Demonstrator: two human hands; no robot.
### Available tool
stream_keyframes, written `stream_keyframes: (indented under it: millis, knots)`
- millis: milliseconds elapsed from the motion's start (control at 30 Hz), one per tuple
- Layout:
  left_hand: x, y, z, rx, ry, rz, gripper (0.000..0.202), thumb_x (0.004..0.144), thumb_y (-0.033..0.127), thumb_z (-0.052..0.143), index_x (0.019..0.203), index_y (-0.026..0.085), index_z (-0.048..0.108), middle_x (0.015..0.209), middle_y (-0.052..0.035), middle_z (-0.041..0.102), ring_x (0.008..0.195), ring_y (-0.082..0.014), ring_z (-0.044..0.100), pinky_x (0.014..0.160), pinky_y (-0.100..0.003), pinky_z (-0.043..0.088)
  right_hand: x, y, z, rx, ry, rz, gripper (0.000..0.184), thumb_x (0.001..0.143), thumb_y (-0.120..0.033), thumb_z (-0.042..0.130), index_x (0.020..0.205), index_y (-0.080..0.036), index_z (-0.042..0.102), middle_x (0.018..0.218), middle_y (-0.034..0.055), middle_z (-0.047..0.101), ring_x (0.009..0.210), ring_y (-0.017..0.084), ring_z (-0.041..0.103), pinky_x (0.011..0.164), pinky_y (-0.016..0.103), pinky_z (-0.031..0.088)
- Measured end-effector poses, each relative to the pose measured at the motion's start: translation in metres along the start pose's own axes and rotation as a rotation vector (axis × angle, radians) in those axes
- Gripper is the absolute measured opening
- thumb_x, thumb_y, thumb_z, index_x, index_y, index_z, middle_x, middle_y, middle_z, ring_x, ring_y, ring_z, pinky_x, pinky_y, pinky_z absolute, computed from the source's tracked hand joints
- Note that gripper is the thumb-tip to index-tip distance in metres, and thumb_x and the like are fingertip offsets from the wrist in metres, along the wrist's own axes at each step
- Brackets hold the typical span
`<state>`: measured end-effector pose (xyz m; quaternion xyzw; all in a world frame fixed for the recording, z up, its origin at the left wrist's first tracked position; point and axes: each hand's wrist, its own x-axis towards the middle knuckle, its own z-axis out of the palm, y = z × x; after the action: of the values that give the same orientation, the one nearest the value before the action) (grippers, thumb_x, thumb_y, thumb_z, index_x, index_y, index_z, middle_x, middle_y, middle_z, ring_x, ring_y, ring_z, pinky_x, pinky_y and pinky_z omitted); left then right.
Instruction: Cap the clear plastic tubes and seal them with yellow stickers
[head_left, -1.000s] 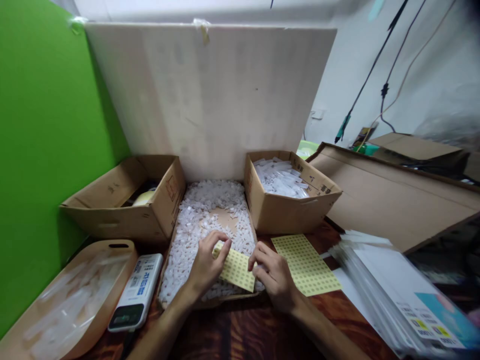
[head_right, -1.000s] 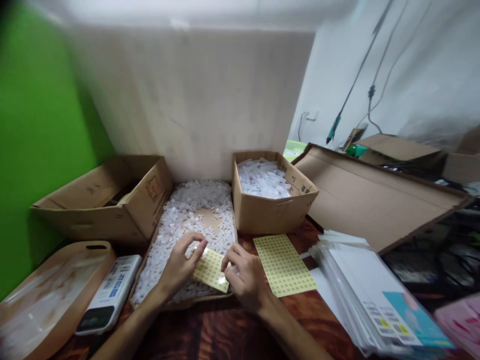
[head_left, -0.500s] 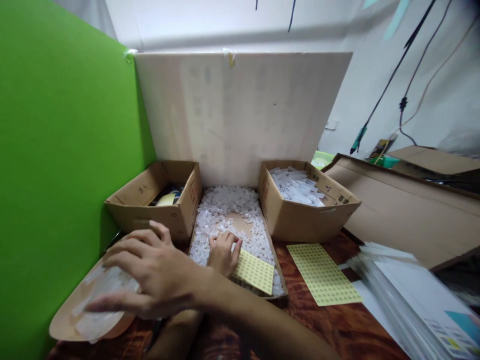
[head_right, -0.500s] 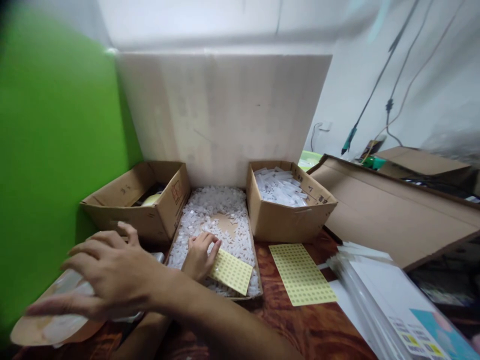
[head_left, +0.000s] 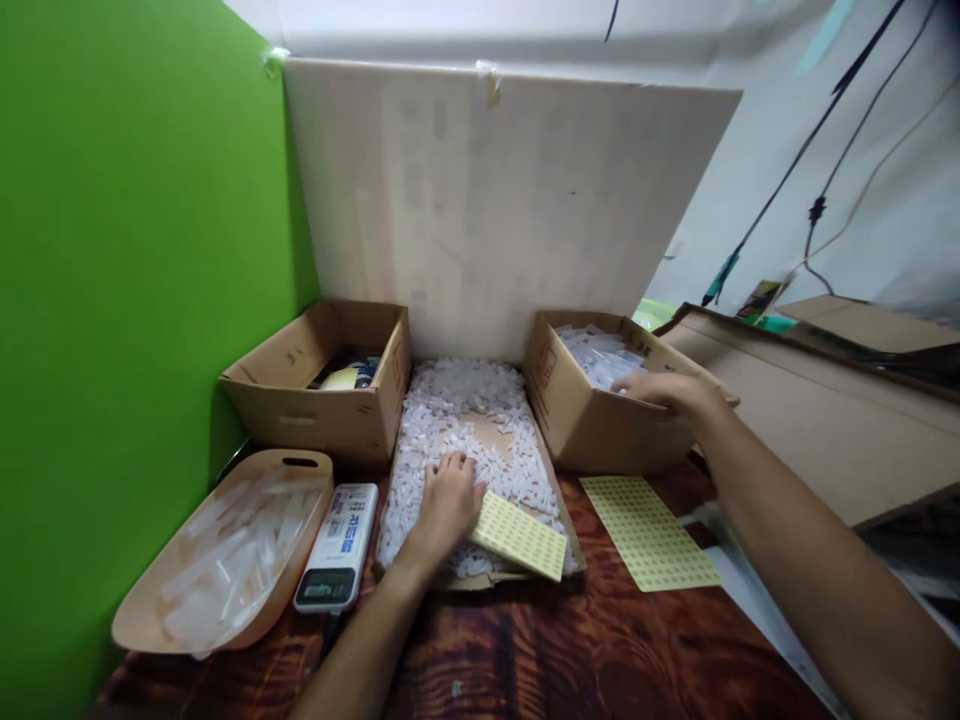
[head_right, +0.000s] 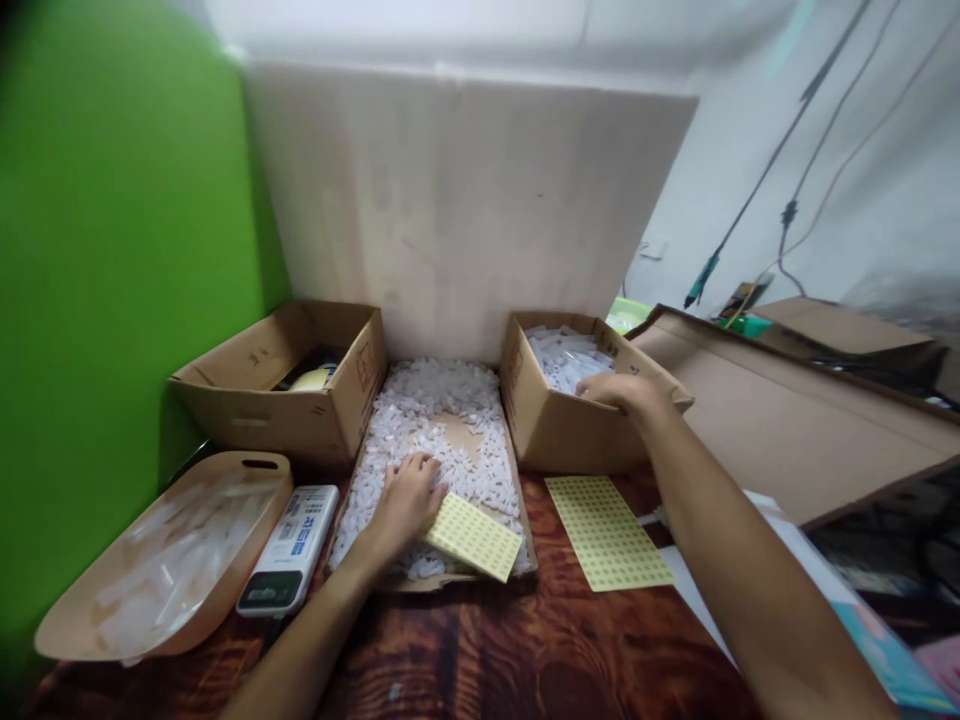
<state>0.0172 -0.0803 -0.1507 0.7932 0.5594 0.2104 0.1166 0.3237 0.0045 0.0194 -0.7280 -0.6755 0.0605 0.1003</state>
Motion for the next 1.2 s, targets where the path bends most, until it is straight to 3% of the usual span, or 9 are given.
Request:
stream_keyframes:
  millis: [100, 167, 400, 500, 600, 667, 800, 967, 1200]
  knots:
    - [0.002, -0.003, -0.002, -0.055, -0.031, 0.014, 0.020, 0.094, 0.023, 0.063, 0.111, 0.015, 0.067, 0.119, -0.0133, 0.065, 0.116, -0.0281, 0.059, 0.101, -0.039, 0.044, 0.002, 0.011, 0.009, 0.012, -0.099, 0.052, 0.028, 0.100, -0.034, 0.063, 0.121, -0.016, 0.064, 0.119, 0.0085, 0.067, 0.098, 0.020, 0.068, 0.084, 0.038, 0.060]
    - [0.003, -0.007, -0.003, -0.092, -0.045, 0.022, 0.016, 0.093, 0.021, 0.063, 0.108, 0.016, 0.069, 0.114, -0.0105, 0.067, 0.109, -0.0235, 0.063, 0.095, -0.031, 0.046, 0.004, 0.012, 0.010, 0.041, -0.044, 0.043, 0.027, 0.100, -0.034, 0.063, 0.119, -0.017, 0.065, 0.119, 0.0085, 0.067, 0.097, 0.020, 0.068, 0.084, 0.038, 0.060]
    - [0.006, -0.009, -0.003, -0.149, 0.010, -0.011, 0.020, 0.093, 0.011, 0.055, 0.085, 0.018, 0.071, 0.096, -0.0081, 0.073, 0.087, -0.0203, 0.068, 0.076, -0.028, 0.045, -0.044, -0.005, 0.008, 0.268, 0.635, -0.197, 0.013, 0.100, -0.023, 0.055, 0.096, -0.016, 0.066, 0.117, 0.0164, 0.066, 0.117, 0.026, 0.061, 0.104, 0.043, 0.048]
    - [0.007, -0.007, -0.003, -0.194, 0.071, -0.014, 0.020, 0.093, 0.011, 0.056, 0.085, 0.018, 0.073, 0.095, -0.0098, 0.074, 0.090, -0.0233, 0.069, 0.080, -0.031, 0.046, -0.088, -0.012, 0.035, 0.438, 0.773, -0.379, 0.017, 0.094, -0.033, 0.066, 0.084, -0.021, 0.058, 0.106, 0.0121, 0.069, 0.101, 0.025, 0.068, 0.088, 0.040, 0.057]
    - [0.009, -0.005, -0.003, -0.271, 0.139, -0.008, 0.021, 0.092, 0.009, 0.057, 0.093, 0.020, 0.075, 0.100, -0.0108, 0.077, 0.100, -0.0258, 0.070, 0.093, -0.038, 0.046, -0.123, -0.017, 0.082, 0.573, 0.614, -0.541, 0.007, 0.095, -0.027, 0.064, 0.098, -0.021, 0.062, 0.100, 0.0088, 0.071, 0.092, 0.023, 0.070, 0.084, 0.038, 0.058]
    - [0.010, -0.004, -0.004, -0.345, 0.174, -0.004, 0.025, 0.094, 0.009, 0.056, 0.105, 0.021, 0.074, 0.106, -0.0109, 0.078, 0.104, -0.0255, 0.071, 0.098, -0.040, 0.046, -0.136, -0.018, 0.115, 0.607, 0.477, -0.542, 0.022, 0.100, -0.024, 0.055, 0.120, -0.020, 0.062, 0.107, 0.0096, 0.073, 0.097, 0.023, 0.072, 0.086, 0.036, 0.058]
    - [0.010, 0.001, -0.005, -0.520, 0.189, 0.024, 0.026, 0.097, 0.016, 0.055, 0.120, 0.020, 0.066, 0.097, -0.0062, 0.080, 0.091, -0.0191, 0.076, 0.084, -0.030, 0.056, -0.147, -0.020, 0.161, 0.682, 0.313, -0.482, 0.032, 0.104, -0.024, 0.043, 0.128, -0.021, 0.064, 0.112, 0.0100, 0.073, 0.099, 0.021, 0.072, 0.083, 0.032, 0.058]
    - [0.005, 0.016, -0.007, -0.647, 0.123, 0.155, 0.010, 0.089, 0.026, 0.073, 0.094, 0.018, 0.077, 0.082, -0.0032, 0.079, 0.071, -0.0169, 0.074, 0.072, -0.025, 0.057, -0.152, -0.024, 0.169, 0.915, 0.265, -0.424, 0.026, 0.102, -0.030, 0.051, 0.109, -0.020, 0.074, 0.106, 0.0099, 0.071, 0.088, 0.019, 0.071, 0.075, 0.028, 0.059]
    - [-0.001, 0.027, -0.003, -0.733, 0.041, 0.378, 0.023, 0.097, 0.021, 0.060, 0.109, 0.023, 0.080, 0.091, -0.0054, 0.081, 0.081, -0.0183, 0.076, 0.075, -0.026, 0.058, -0.153, -0.023, 0.177, 1.128, 0.224, -0.294, 0.023, 0.092, -0.040, 0.070, 0.094, -0.018, 0.074, 0.099, 0.0111, 0.071, 0.096, 0.024, 0.071, 0.080, 0.031, 0.061]
